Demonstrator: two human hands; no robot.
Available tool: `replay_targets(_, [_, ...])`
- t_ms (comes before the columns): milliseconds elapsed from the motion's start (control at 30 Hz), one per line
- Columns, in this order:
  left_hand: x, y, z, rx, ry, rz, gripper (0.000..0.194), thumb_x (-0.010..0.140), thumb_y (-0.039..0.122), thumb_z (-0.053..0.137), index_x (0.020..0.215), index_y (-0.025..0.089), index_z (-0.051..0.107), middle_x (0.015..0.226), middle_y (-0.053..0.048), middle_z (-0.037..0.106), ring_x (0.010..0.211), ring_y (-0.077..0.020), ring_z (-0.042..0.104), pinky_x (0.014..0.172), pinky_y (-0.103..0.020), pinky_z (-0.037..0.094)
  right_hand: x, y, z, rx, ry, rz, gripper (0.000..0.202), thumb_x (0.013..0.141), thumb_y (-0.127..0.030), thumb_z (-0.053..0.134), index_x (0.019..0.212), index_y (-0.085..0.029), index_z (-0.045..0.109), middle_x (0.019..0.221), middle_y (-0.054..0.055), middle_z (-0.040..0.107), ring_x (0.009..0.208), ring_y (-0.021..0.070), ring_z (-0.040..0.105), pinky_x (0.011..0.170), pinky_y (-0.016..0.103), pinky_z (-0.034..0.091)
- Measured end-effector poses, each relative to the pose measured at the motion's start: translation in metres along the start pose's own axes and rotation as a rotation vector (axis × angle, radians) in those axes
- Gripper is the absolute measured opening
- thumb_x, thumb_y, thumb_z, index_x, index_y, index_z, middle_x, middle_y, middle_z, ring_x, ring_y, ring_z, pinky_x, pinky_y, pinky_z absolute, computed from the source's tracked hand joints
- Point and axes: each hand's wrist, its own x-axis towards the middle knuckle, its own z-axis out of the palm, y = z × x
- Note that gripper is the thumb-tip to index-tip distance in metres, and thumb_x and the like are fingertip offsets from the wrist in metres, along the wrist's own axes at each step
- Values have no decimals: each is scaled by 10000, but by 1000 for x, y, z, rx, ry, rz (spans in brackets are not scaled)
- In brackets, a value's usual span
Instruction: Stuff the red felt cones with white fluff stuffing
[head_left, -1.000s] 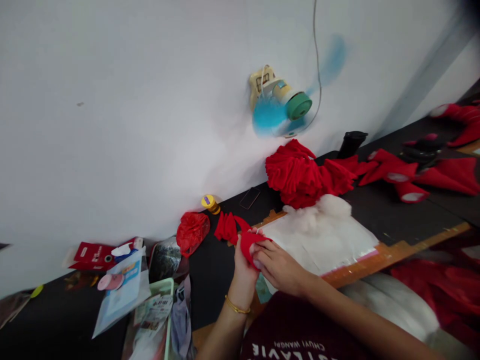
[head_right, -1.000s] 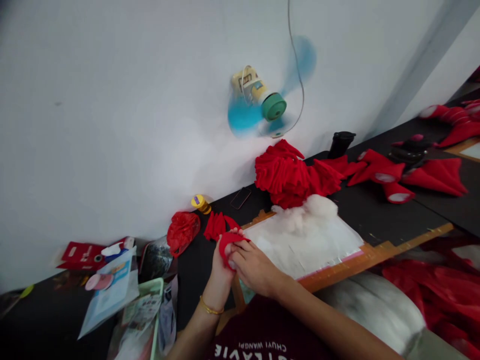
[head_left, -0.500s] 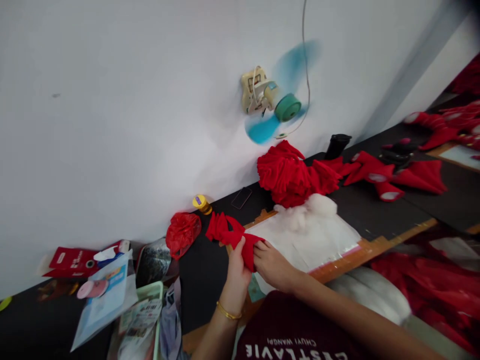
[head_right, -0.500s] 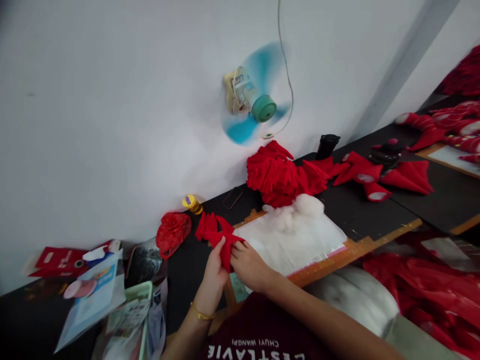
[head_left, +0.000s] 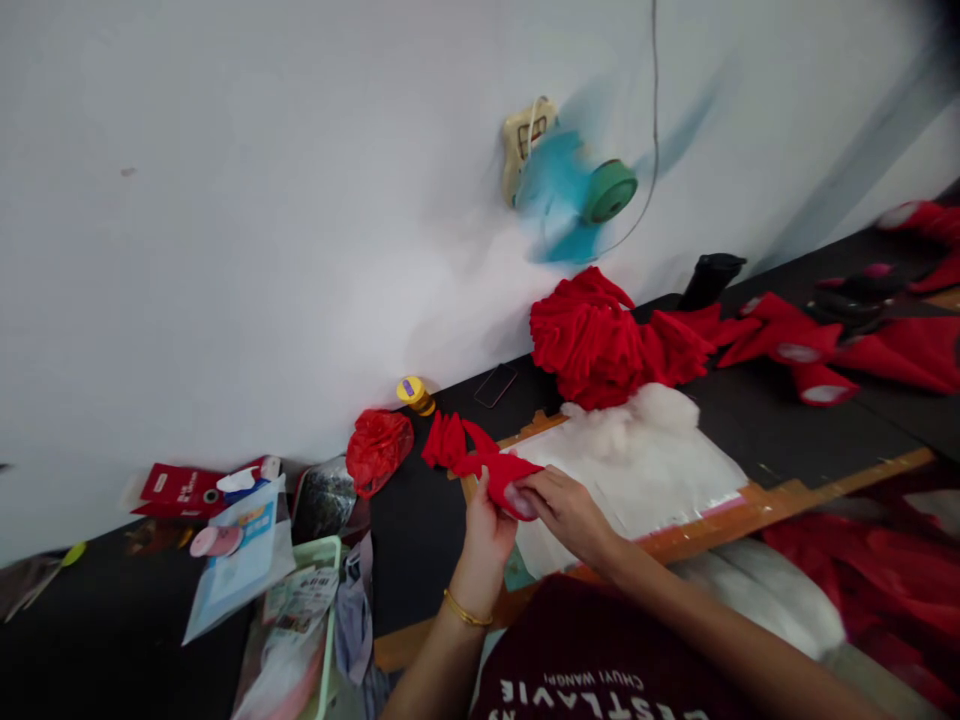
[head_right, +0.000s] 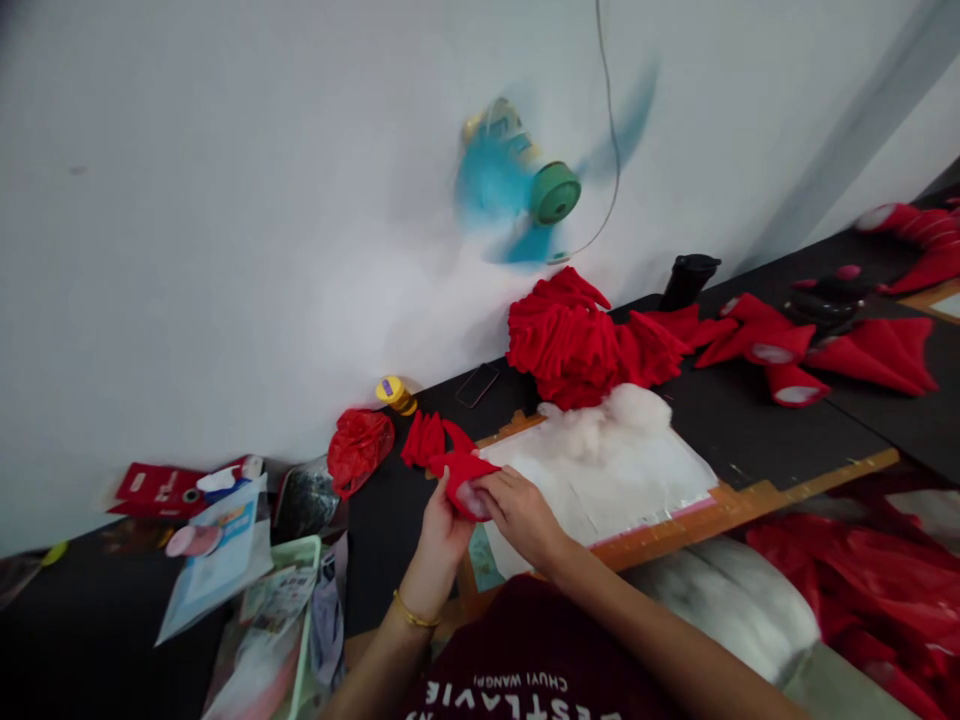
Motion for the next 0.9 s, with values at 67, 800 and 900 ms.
replay_targets(67, [-2,-7,4,49,5,55,231,887,353,606,931,147,700,947,-84,755,949,-191,697,943,-291,508,0,5,6,-35,-28,50,206,868,-72,506,893,-178,681,841,80,708,800,215,644,724,330,548])
replay_targets(800, [-22,-12,19,121,33,-64,351,825,387,701,1071,137,678,1085,-120,737,1080,-245,672,972,-353,522,8,2,-12,-294,-251,217,155,783,-80,581,854,-181,674,932,72,682,827,178,625,662,238,434])
replay_targets(900, [-24,-17,16,207,-9,-37,343,764,363,746,1020,141,690,1053,-114,745,1058,-247,675,946,-340,525,11,1,-10,-338,-283,239,192,784,-35,535,808,-172,668,886,72,690,782,171,617,646,246,414])
